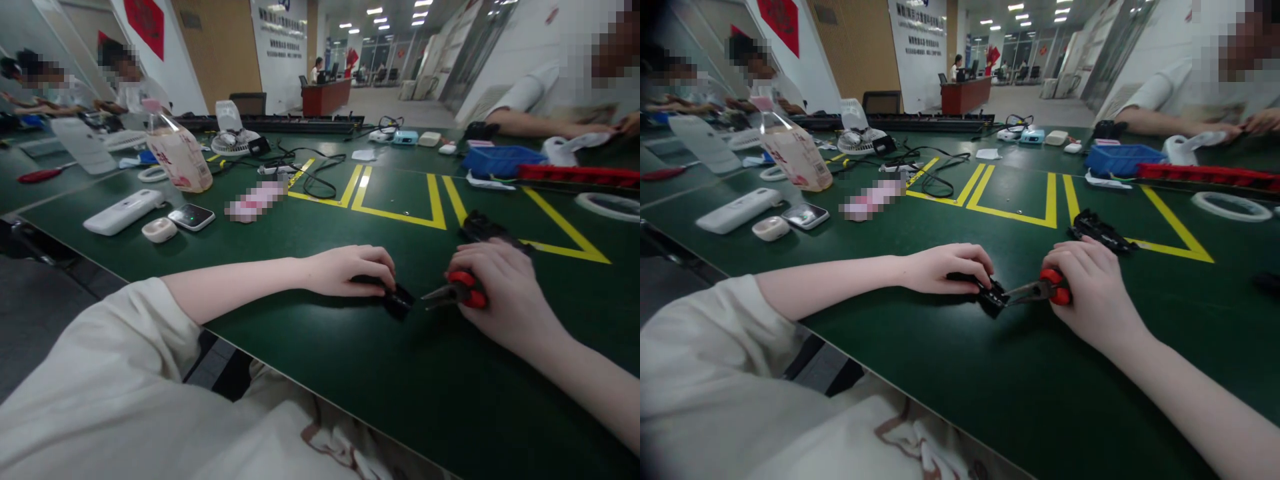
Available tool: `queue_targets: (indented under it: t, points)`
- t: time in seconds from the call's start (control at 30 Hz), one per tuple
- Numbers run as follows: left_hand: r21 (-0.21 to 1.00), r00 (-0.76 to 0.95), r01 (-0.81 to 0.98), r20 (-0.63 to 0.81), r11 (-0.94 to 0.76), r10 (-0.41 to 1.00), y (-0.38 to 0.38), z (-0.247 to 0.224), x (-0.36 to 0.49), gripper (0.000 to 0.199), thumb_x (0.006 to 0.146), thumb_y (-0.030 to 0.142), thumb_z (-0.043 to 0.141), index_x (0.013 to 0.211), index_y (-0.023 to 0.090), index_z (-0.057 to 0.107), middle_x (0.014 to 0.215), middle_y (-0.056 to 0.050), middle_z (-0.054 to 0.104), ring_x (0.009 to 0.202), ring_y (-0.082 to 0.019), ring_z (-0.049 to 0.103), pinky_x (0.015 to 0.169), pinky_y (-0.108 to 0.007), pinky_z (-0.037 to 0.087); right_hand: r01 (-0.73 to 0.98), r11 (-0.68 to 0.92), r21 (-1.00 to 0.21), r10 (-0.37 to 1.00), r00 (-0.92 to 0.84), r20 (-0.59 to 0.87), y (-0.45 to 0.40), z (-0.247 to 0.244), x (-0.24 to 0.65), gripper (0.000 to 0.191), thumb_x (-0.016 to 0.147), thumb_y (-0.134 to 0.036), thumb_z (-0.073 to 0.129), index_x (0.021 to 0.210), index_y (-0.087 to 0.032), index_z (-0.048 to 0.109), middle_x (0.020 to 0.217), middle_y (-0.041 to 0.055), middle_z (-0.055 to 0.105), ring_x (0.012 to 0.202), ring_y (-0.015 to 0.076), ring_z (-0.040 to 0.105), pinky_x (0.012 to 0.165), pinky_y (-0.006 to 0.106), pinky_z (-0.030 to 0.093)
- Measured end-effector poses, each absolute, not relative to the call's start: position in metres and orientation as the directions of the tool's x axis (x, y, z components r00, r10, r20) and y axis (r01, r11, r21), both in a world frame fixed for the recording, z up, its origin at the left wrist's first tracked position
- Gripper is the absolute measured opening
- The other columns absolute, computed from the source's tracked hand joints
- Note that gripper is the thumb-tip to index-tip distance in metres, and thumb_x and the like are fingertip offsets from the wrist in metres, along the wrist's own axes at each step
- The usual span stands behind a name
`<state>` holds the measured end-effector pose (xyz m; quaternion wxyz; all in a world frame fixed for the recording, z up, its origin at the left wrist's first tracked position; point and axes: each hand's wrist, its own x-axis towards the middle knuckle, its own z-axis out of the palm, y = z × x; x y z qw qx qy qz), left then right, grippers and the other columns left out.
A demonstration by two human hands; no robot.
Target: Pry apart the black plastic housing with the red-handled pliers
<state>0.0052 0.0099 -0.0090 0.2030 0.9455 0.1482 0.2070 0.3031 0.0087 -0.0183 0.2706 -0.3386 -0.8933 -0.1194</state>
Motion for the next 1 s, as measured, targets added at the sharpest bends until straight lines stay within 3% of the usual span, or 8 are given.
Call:
queue_targets:
  t: [0.17, 0.37, 0.53, 0.73, 1.0]
  points:
    - [0.476, 0.863, 0.177, 0.346, -0.862, 0.368, 0.013, -0.011, 0.005, 0.02, 0.097, 0.028, 0.055, 0.107, 0.017, 0.069, 0.12, -0.013, 0.058, 0.112, -0.019, 0.059, 0.099, -0.032, 0.048, 0.697, 0.714, -0.068, 0.608, -0.569, 0.553, 0.016, -0.018, 0.305, 0.019, 0.077, -0.028, 0.061, 0.094, -0.025, 0.053, 0.094, 0.0071, 0.065, 0.099, 0.0315, 0.063, 0.102, 0.061, 0.045]
    - [0.435, 0.803, 0.303, 0.363, -0.848, 0.473, 0.015, -0.013, 0.004, 0.02, 0.097, 0.031, 0.056, 0.105, 0.018, 0.07, 0.115, -0.01, 0.059, 0.108, -0.02, 0.06, 0.096, -0.035, 0.043, 0.645, 0.764, -0.03, 0.562, -0.64, 0.524, 0.045, -0.014, 0.294, 0.019, 0.08, -0.026, 0.061, 0.094, -0.025, 0.049, 0.089, 0.0053, 0.059, 0.088, 0.0276, 0.061, 0.084, 0.05, 0.052]
    - [0.446, 0.687, 0.478, 0.346, -0.756, 0.639, 0.021, -0.017, 0.004, 0.022, 0.096, 0.036, 0.057, 0.107, 0.021, 0.07, 0.114, -0.007, 0.059, 0.113, -0.021, 0.058, 0.097, -0.038, 0.039, 0.588, 0.808, -0.023, 0.522, -0.698, 0.489, 0.085, -0.012, 0.277, 0.014, 0.083, -0.023, 0.056, 0.095, -0.025, 0.05, 0.096, 0.01, 0.06, 0.094, 0.0295, 0.059, 0.083, 0.047, 0.049]
    - [0.498, 0.668, 0.484, 0.321, -0.72, 0.671, 0.024, -0.016, 0.005, 0.017, 0.092, 0.035, 0.063, 0.101, 0.021, 0.07, 0.12, -0.007, 0.06, 0.118, -0.022, 0.057, 0.104, -0.039, 0.033, 0.551, 0.834, 0.018, 0.453, -0.704, 0.548, 0.104, -0.02, 0.274, 0.011, 0.083, -0.024, 0.056, 0.093, -0.026, 0.052, 0.09, 0.0092, 0.063, 0.09, 0.031, 0.06, 0.083, 0.049, 0.046]
    - [0.505, 0.649, 0.514, 0.299, -0.693, 0.699, 0.024, -0.017, 0.003, 0.025, 0.092, 0.045, 0.062, 0.095, 0.021, 0.07, 0.118, -0.004, 0.061, 0.116, -0.021, 0.057, 0.1, -0.036, 0.03, 0.512, 0.859, 0.024, 0.437, -0.756, 0.488, 0.106, -0.023, 0.278, 0.018, 0.078, -0.027, 0.058, 0.096, -0.023, 0.054, 0.092, 0.0085, 0.065, 0.09, 0.0297, 0.062, 0.082, 0.048, 0.05]
